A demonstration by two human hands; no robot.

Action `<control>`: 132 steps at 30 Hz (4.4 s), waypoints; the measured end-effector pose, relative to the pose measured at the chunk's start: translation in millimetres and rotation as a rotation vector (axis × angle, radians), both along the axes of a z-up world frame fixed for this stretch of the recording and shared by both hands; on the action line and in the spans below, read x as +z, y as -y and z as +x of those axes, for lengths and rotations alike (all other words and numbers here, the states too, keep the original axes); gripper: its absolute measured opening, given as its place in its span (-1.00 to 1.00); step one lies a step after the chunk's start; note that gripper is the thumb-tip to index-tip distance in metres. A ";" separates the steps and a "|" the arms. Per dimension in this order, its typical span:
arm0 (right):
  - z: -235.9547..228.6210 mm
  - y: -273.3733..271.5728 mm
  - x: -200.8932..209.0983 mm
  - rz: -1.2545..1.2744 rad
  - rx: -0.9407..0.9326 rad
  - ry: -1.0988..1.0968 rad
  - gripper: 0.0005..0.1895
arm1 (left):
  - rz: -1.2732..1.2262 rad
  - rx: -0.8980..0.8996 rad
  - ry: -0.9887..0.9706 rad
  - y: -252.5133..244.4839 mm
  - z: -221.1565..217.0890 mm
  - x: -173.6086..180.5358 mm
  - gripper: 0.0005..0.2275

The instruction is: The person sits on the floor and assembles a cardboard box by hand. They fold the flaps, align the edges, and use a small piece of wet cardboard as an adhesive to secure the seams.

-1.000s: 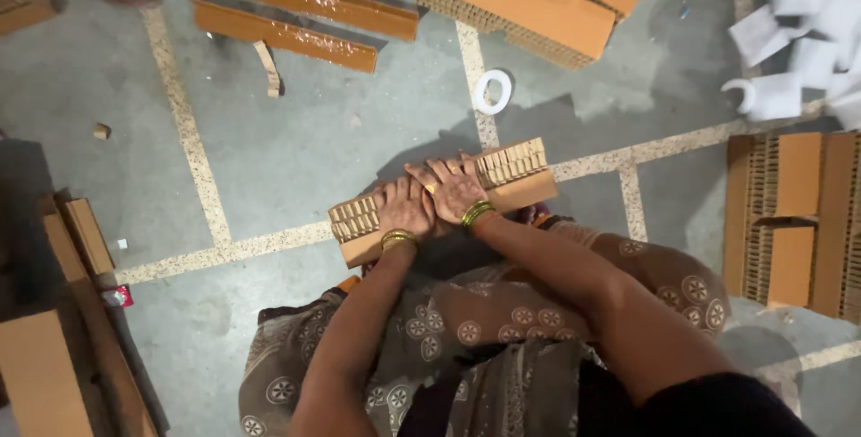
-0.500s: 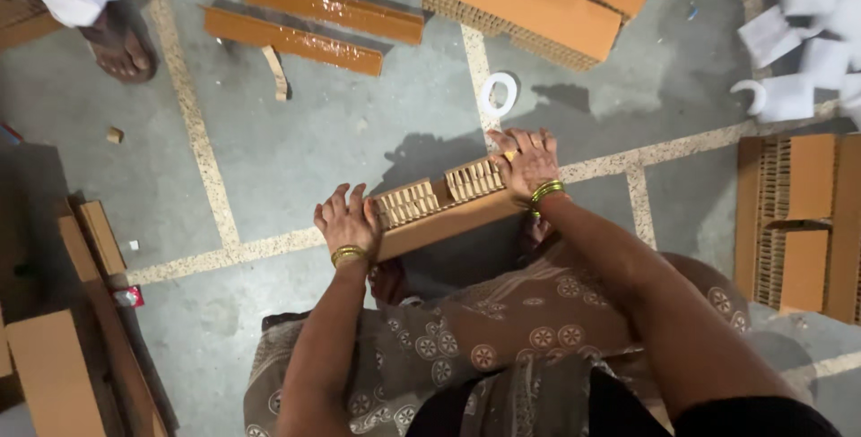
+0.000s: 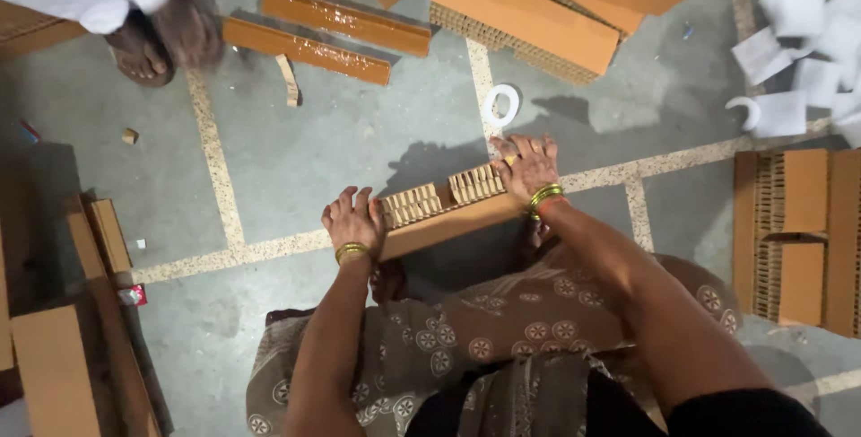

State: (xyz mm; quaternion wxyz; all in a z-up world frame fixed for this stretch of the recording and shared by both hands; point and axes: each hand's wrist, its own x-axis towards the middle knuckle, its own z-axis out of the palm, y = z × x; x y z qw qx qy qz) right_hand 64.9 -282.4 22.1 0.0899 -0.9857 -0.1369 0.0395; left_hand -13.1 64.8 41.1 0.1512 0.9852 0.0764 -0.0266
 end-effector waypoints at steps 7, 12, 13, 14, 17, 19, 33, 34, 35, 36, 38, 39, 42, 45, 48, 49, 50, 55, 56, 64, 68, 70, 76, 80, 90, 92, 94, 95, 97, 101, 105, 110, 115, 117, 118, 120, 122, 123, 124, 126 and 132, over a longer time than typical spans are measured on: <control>-12.7 -62.5 -7.2 -0.149 0.197 -0.107 -0.36 | 0.221 -0.144 -0.164 15.1 1.2 -1.3 -0.58; -36.7 -112.0 -15.8 -0.066 0.323 -0.090 -0.38 | 0.185 -0.268 -0.233 72.1 4.3 -33.4 -0.49; -39.7 -112.7 -16.1 0.033 0.305 -0.059 -0.39 | 0.136 -0.243 -0.131 79.0 1.8 -39.9 -0.46; -38.3 -113.4 -16.3 0.130 0.286 -0.027 -0.40 | 0.086 -0.216 -0.030 81.5 1.8 -44.6 -0.42; -35.7 -111.8 -12.5 0.282 0.283 0.002 -0.46 | 0.025 -0.210 -0.061 79.9 -2.2 -45.7 -0.44; -36.2 -112.7 -8.0 0.273 0.266 -0.012 -0.45 | -0.019 -0.219 -0.116 79.1 0.5 -42.4 -0.42; -42.9 -112.1 -13.6 0.102 0.263 0.049 -0.48 | -0.053 -0.173 0.159 73.9 -9.9 -46.2 -0.54; -43.0 -107.1 -12.2 0.142 0.252 0.027 -0.46 | -0.067 -0.115 0.114 71.4 -9.9 -46.5 -0.60; -38.0 -98.9 -9.6 0.178 0.237 0.010 -0.44 | -0.084 -0.062 0.076 70.3 -8.6 -47.2 -0.64; -35.8 -89.8 -6.9 0.158 0.201 -0.023 -0.44 | 0.053 -0.050 0.139 59.0 -8.6 -46.9 -0.61; -21.5 -61.9 -0.7 0.016 0.049 -0.124 -0.46 | 0.142 0.059 0.154 22.0 -7.1 -43.0 -0.58; -14.0 -46.5 2.1 -0.103 -0.070 -0.195 -0.48 | 0.100 0.150 0.104 2.2 -7.4 -38.8 -0.58; 6.7 -6.0 14.7 0.140 -0.134 0.012 -0.47 | 0.057 0.245 0.195 -24.7 -5.5 -23.4 -0.57; 6.4 2.8 13.3 0.096 -0.183 0.072 -0.50 | 0.076 0.201 0.103 -24.3 -7.3 -20.9 -0.62; 7.1 1.7 9.7 0.112 -0.149 0.045 -0.53 | 0.089 0.159 0.081 -26.0 -3.2 -24.5 -0.64; 8.2 1.9 9.9 0.094 -0.137 0.036 -0.52 | 0.097 0.147 0.043 -26.3 -1.9 -23.9 -0.65; 10.1 1.8 9.6 0.077 -0.124 0.027 -0.52 | 0.104 0.136 0.005 -26.8 -0.2 -22.9 -0.65; 13.8 2.5 4.5 0.085 -0.118 0.029 -0.51 | 0.040 0.143 0.030 -24.9 -0.6 -18.4 -0.67; 12.1 2.6 4.5 0.076 -0.120 0.024 -0.51 | 0.041 0.143 0.031 -24.9 -1.5 -17.4 -0.67; 6.3 2.7 6.3 0.081 -0.118 0.043 -0.52 | 0.057 0.126 0.158 -24.4 -7.8 -27.6 -0.69; 6.7 2.0 9.0 0.081 -0.103 0.050 -0.51 | 0.056 0.124 0.115 -26.0 -7.0 -30.1 -0.70; 10.2 -0.1 13.6 0.064 -0.109 0.009 -0.51 | 0.062 0.112 0.115 -25.8 -4.3 -27.8 -0.71; 11.4 -27.9 27.3 0.071 -0.012 -0.074 -0.50 | 0.037 0.098 0.163 -27.0 -5.4 -24.0 -0.71; 6.1 -49.3 28.6 0.101 0.066 -0.103 -0.47 | 0.028 0.101 0.185 -27.4 -7.5 -26.7 -0.73; -10.5 -119.4 5.5 0.023 0.227 -0.108 -0.34 | 0.027 0.114 0.176 -28.4 -8.9 -33.5 -0.73; -13.4 -138.2 7.1 0.026 0.252 -0.126 -0.30 | 0.007 0.118 0.147 -29.7 -10.1 -34.3 -0.73; -18.0 -152.3 11.0 0.027 0.269 -0.234 -0.30 | 0.048 0.106 0.170 -30.3 -8.5 -36.8 -0.73; -22.1 -160.3 11.9 0.028 0.272 -0.291 -0.31 | 0.067 0.094 0.179 -29.9 -8.5 -38.0 -0.73; -25.7 -187.0 9.9 0.063 0.294 -0.255 -0.31 | 0.031 0.117 0.138 -31.4 -9.6 -37.8 -0.73; -32.2 -235.5 4.3 0.071 0.315 -0.343 -0.28 | 0.040 0.137 0.097 -31.3 -10.3 -38.0 -0.71; -42.5 -254.5 6.5 0.133 0.345 -0.226 -0.33 | -0.001 0.083 0.139 -38.5 -11.8 -36.7 -0.67; -29.6 -207.3 25.3 0.107 0.363 -0.266 -0.30 | -0.001 0.148 0.070 -33.2 -8.8 -22.3 -0.69; 6.6 -95.0 40.3 -0.042 0.143 -0.383 -0.35 | 0.010 0.125 0.098 -31.7 -7.2 -14.3 -0.68; 13.0 -47.5 31.4 -0.065 0.017 -0.254 -0.39 | -0.017 0.121 0.100 -29.6 -7.3 -14.0 -0.67; 14.0 -23.0 25.0 -0.098 -0.024 -0.181 -0.40 | -0.041 0.118 0.101 -30.7 -8.1 -13.0 -0.67; 12.3 10.4 10.8 0.013 -0.120 0.049 -0.42 | -0.052 0.121 0.104 -29.5 -9.7 -12.5 -0.67; 13.5 23.9 -1.0 0.045 -0.150 0.080 -0.41 | -0.022 0.122 0.110 -29.3 -7.6 -10.9 -0.68; 12.2 27.2 -5.5 0.063 -0.163 0.089 -0.40 | -0.005 0.124 0.091 -29.3 -8.5 -10.1 -0.67; 13.8 30.0 -8.8 0.051 -0.151 0.109 -0.41 | 0.012 0.127 0.073 -28.2 -7.1 -10.0 -0.67; 13.8 29.2 -13.2 0.036 -0.139 0.141 -0.42 | 0.113 0.056 0.013 -28.6 -7.0 -5.9 -0.65; 12.1 27.7 -11.6 0.036 -0.094 0.106 -0.42 | 0.232 -0.258 -0.335 34.9 16.0 -0.1 -0.52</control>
